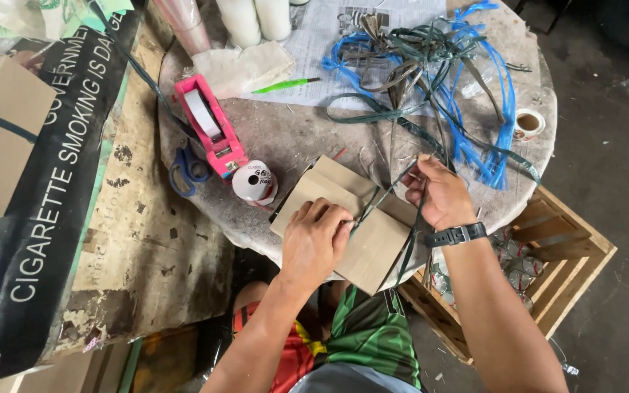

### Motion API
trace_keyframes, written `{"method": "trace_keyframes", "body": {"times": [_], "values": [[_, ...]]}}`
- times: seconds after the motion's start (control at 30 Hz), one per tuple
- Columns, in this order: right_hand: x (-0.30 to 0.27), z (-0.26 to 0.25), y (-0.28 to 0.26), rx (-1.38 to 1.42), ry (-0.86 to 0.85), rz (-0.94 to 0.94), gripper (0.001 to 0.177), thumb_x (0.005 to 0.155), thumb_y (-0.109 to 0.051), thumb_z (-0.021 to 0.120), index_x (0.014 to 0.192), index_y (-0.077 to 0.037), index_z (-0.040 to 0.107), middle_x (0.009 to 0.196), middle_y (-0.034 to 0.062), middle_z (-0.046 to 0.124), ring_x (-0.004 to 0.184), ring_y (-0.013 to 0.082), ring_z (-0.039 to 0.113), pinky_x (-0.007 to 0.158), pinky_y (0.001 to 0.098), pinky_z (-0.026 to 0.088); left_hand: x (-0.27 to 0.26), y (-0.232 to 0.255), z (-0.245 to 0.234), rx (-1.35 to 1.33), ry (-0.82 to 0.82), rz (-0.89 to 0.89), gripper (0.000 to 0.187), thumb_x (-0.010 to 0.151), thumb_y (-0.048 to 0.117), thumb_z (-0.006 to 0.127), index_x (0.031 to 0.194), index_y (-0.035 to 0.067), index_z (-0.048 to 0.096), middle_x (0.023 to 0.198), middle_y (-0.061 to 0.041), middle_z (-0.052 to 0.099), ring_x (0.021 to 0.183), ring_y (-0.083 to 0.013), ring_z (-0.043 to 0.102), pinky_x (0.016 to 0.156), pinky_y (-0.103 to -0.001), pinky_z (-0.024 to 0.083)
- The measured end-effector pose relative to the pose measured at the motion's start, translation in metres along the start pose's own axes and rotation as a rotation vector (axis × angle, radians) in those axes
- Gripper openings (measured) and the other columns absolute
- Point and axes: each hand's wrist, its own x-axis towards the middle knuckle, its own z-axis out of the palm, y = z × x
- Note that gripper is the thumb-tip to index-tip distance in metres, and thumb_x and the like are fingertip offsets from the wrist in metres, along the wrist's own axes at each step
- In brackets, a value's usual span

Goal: Wrapping a small cardboard box with a green ribbon and tying it securely.

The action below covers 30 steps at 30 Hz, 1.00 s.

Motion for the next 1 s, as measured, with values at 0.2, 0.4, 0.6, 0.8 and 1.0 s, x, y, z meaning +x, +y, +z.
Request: {"method": "trace_keyframes", "body": {"times": [0.2, 0.4, 0.6, 0.8, 1.0], "values": [[-0.011, 0.018, -0.013, 0.159, -0.149, 0.079, 0.02, 0.093, -0.021, 0.037, 0.079, -0.014, 0.047, 0.084, 0.0011, 0.06, 0.076, 0.0155, 0.06, 0.064, 0.0294, 0.047, -0.021, 0.023, -0.021, 0.16, -0.157, -0.054, 0.022, 0.074, 0.031, 0.06, 0.082, 0.013, 0.05, 0.069, -0.005, 0.049, 0.063, -0.026, 0.052, 0.054, -0.038, 0.042], [-0.047, 0.037, -0.03, -0.529, -0.357, -0.234, 0.013, 0.09, -0.018, 0.04, 0.079, -0.012, 0.045, 0.069, 0.0016, 0.046, 0.066, 0.0148, 0.044, 0.065, 0.0277, 0.038, -0.038, 0.023, -0.024, 0.374, -0.222, -0.122, 0.019, 0.076, 0.025, 0.061, 0.075, 0.012, 0.048, 0.067, -0.003, 0.049, 0.06, -0.0221, 0.051, 0.05, -0.035, 0.042], [-0.076, 0.046, -0.025, -1.524, -0.604, -0.761, 0.023, 0.077, -0.02, 0.061, 0.094, -0.009, 0.05, 0.082, 0.0044, 0.047, 0.054, 0.0116, 0.048, 0.047, 0.0222, 0.046, -0.036, 0.007, -0.033, 0.338, -0.181, -0.184, 0.018, 0.08, 0.023, 0.057, 0.072, 0.013, 0.045, 0.064, -0.003, 0.051, 0.055, -0.0213, 0.053, 0.048, -0.034, 0.042], [-0.078, 0.055, -0.023, -1.687, -0.424, -1.117, 0.01, 0.076, -0.013, 0.062, 0.076, -0.009, 0.053, 0.088, 0.0068, 0.042, 0.068, 0.0212, 0.053, 0.063, 0.033, 0.05, -0.039, 0.007, -0.038, 0.256, -0.125, -0.168, 0.019, 0.08, 0.028, 0.056, 0.074, 0.014, 0.045, 0.064, -0.001, 0.051, 0.055, -0.0214, 0.051, 0.048, -0.034, 0.04], [-0.063, 0.055, -0.012, -1.457, -0.401, -1.133, 0.005, 0.083, -0.011, 0.049, 0.079, -0.008, 0.048, 0.094, 0.0092, 0.048, 0.083, 0.0235, 0.051, 0.076, 0.0358, 0.038, -0.057, 0.018, -0.036, 0.166, -0.086, -0.206, 0.016, 0.082, 0.028, 0.051, 0.077, 0.013, 0.046, 0.065, -0.001, 0.053, 0.054, -0.0215, 0.053, 0.047, -0.033, 0.041]]}}
